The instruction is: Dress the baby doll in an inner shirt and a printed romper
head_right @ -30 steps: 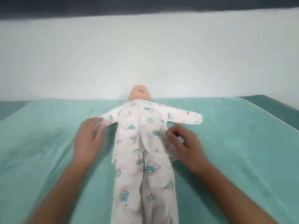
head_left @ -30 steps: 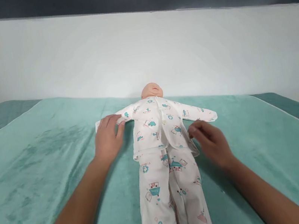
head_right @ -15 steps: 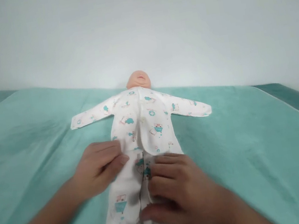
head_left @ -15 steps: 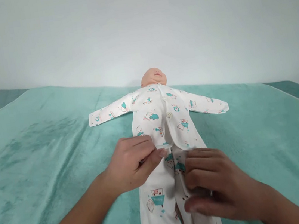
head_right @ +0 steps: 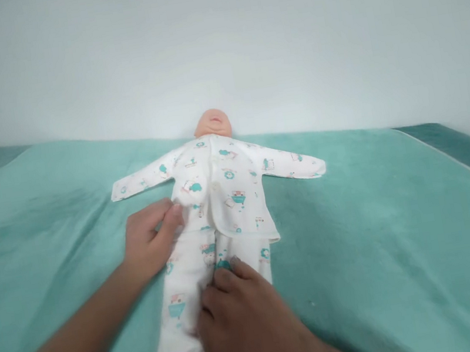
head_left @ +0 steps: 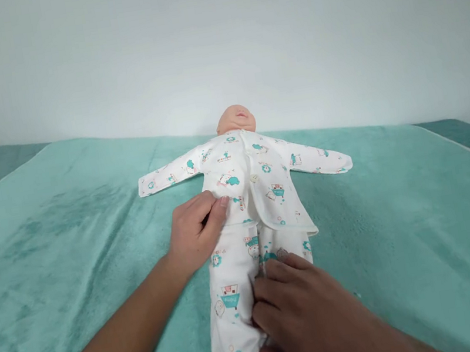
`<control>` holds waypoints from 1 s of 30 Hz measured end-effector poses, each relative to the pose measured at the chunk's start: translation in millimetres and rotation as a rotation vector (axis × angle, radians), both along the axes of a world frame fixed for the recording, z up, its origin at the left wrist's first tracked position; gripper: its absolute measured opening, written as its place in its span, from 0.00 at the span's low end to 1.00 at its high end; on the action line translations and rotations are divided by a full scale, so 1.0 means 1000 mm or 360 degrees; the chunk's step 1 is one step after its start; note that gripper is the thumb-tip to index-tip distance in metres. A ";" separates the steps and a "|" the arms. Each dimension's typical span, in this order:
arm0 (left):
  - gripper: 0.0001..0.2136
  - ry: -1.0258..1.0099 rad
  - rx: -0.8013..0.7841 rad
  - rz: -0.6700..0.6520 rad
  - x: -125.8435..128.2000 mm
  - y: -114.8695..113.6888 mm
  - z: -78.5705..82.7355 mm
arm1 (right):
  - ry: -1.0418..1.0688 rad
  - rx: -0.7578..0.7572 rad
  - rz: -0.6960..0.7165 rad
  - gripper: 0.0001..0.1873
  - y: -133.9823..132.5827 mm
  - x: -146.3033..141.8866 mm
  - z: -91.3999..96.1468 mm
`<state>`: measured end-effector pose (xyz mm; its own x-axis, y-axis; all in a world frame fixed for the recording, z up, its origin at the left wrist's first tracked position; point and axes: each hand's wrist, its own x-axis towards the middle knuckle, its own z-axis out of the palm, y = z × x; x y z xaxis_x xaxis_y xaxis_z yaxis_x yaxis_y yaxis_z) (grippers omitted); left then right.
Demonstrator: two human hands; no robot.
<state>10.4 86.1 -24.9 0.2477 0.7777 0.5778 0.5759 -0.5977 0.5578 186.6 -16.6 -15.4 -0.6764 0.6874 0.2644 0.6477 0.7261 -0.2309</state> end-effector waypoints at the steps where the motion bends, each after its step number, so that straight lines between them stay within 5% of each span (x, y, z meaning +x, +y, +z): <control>1: 0.20 -0.0002 0.0000 0.0007 0.000 0.000 0.000 | 0.0028 -0.0024 0.0014 0.13 0.000 -0.001 -0.001; 8: 0.20 0.0000 0.0007 -0.0009 0.000 0.000 0.000 | 0.0266 -0.0364 0.0479 0.15 0.006 0.005 0.007; 14: 0.19 0.0027 0.0027 -0.0020 -0.003 0.002 -0.001 | 0.0379 -0.0700 0.0451 0.20 0.006 0.003 0.034; 20: 0.20 0.0033 0.0122 0.0033 -0.008 -0.005 0.002 | 0.0361 -0.0666 0.0535 0.12 0.007 0.005 0.037; 24: 0.18 -0.0181 -0.0090 0.0092 -0.020 -0.049 -0.002 | 0.0307 -0.0511 0.0476 0.10 -0.012 0.007 0.029; 27: 0.08 -0.0246 -0.0398 -0.0163 -0.030 -0.103 -0.018 | 0.0357 -0.0219 0.0125 0.05 -0.041 0.004 0.008; 30: 0.24 -0.0201 -0.0451 -0.0227 -0.034 -0.152 -0.039 | 0.0477 0.0038 -0.0219 0.02 -0.067 -0.005 -0.013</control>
<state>-23.7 -65.6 -64.1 0.3060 0.8743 0.3769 0.4132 -0.4786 0.7747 181.4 -83.4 -28.7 -0.4670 0.7584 0.4547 0.6460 0.6437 -0.4103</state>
